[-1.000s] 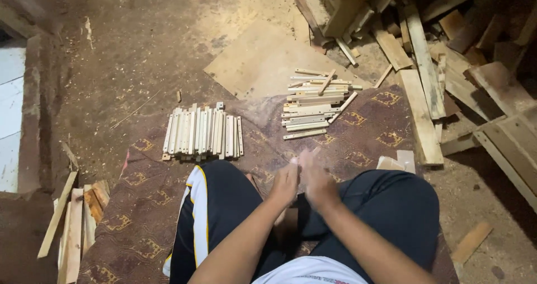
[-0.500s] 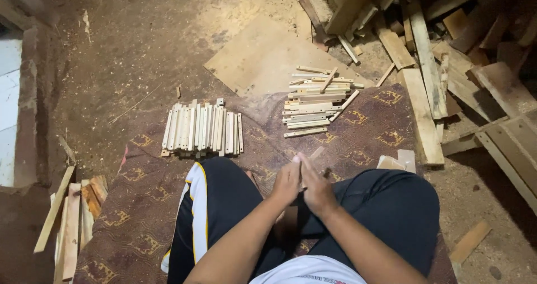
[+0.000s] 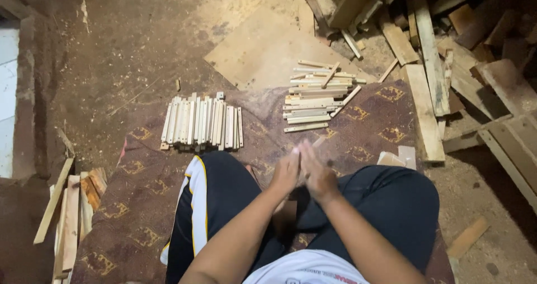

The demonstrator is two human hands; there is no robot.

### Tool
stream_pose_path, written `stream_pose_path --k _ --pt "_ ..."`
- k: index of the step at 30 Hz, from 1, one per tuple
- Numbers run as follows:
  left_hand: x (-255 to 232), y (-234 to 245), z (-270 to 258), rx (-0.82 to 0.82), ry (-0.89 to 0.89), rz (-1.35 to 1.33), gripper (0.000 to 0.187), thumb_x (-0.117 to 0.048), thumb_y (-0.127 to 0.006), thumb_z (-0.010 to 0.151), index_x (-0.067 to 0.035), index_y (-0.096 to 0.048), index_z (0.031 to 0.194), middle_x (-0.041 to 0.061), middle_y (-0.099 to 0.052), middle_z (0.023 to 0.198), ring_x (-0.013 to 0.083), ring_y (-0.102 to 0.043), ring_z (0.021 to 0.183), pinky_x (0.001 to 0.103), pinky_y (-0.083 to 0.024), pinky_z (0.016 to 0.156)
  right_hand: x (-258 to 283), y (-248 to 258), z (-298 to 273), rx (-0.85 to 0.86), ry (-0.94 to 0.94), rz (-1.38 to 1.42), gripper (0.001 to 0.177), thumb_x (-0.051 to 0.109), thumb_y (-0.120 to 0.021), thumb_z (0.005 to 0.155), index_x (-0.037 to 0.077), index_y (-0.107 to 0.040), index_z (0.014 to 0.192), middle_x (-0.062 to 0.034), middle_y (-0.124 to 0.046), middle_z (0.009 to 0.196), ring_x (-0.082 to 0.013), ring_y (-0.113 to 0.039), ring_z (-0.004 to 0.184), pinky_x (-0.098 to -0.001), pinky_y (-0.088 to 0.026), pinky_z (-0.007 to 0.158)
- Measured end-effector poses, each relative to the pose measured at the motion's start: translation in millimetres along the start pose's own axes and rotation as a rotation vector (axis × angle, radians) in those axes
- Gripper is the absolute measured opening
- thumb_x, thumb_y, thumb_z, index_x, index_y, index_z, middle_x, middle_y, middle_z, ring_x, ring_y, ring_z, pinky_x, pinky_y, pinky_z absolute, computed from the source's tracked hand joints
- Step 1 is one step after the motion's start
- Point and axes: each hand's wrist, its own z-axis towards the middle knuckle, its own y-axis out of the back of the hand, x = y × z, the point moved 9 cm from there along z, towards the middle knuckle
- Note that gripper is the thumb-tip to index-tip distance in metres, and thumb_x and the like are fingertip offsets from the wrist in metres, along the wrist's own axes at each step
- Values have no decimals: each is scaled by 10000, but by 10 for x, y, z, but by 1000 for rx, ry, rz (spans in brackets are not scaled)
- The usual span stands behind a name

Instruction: Manual sanding of small wooden slats by rubbing them together and sorting them into piles.

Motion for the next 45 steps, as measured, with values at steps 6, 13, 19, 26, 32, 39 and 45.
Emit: stream_pose_path --k 6,13,19,26,32,39,45 --pt "68 -86 -44 38 26 72 605 -375 -394 1091 60 -676 780 236 -662 729 256 -593 743 468 -497 766 -303 189 195 -168 -204 -51 561 115 -475 952 175 -507 1509 -109 -513 1537 -284 -627 1235 -357 -559 928" --pt "-65 6 -22 22 58 56 659 -417 -367 1093 60 -652 738 229 -650 700 265 -585 744 482 -479 758 -172 -262 -101 -53 -148 254 492 86 -307 1033 26 -523 1471 -159 -438 1597 -279 -422 1448 -385 -295 1206" --pt "8 -105 16 38 -53 113 570 -310 -396 1112 5 -584 676 157 -605 638 230 -563 649 408 -498 672 -547 -44 125 -170 -119 -27 548 60 -448 959 108 -502 1502 -126 -470 1573 -234 -506 1378 -340 -400 1146" --pt "59 -134 51 -27 204 -538 529 -357 -388 1110 -123 -435 638 -22 -392 561 121 -370 506 273 -348 471 80 150 164 -129 -120 195 497 43 -390 979 91 -605 1425 -155 -605 1428 -221 -660 1139 -326 -502 1012" --pt "463 -476 9 155 473 -904 460 -436 -335 1112 -100 -598 940 -113 -99 546 12 -126 339 156 -139 289 -315 86 251 -284 -112 -72 548 99 -530 919 163 -587 1461 -103 -568 1498 -236 -607 1277 -320 -500 996" --pt "-42 -399 -178 227 569 -954 525 -449 -381 1097 -232 -334 621 -152 -190 468 -17 -238 322 127 -217 284 -685 -468 -163 -237 -123 117 386 141 -582 970 88 -689 1336 -213 -661 1329 -361 -603 1270 -429 -407 1131" --pt "-46 -340 -187 252 533 -1047 573 -415 -398 1111 -225 -217 601 -106 -44 520 19 -85 350 138 -145 310 -310 58 279 -263 -22 -57 641 276 -688 788 62 -632 1390 -228 -625 1361 -388 -602 1243 -488 -391 1139"
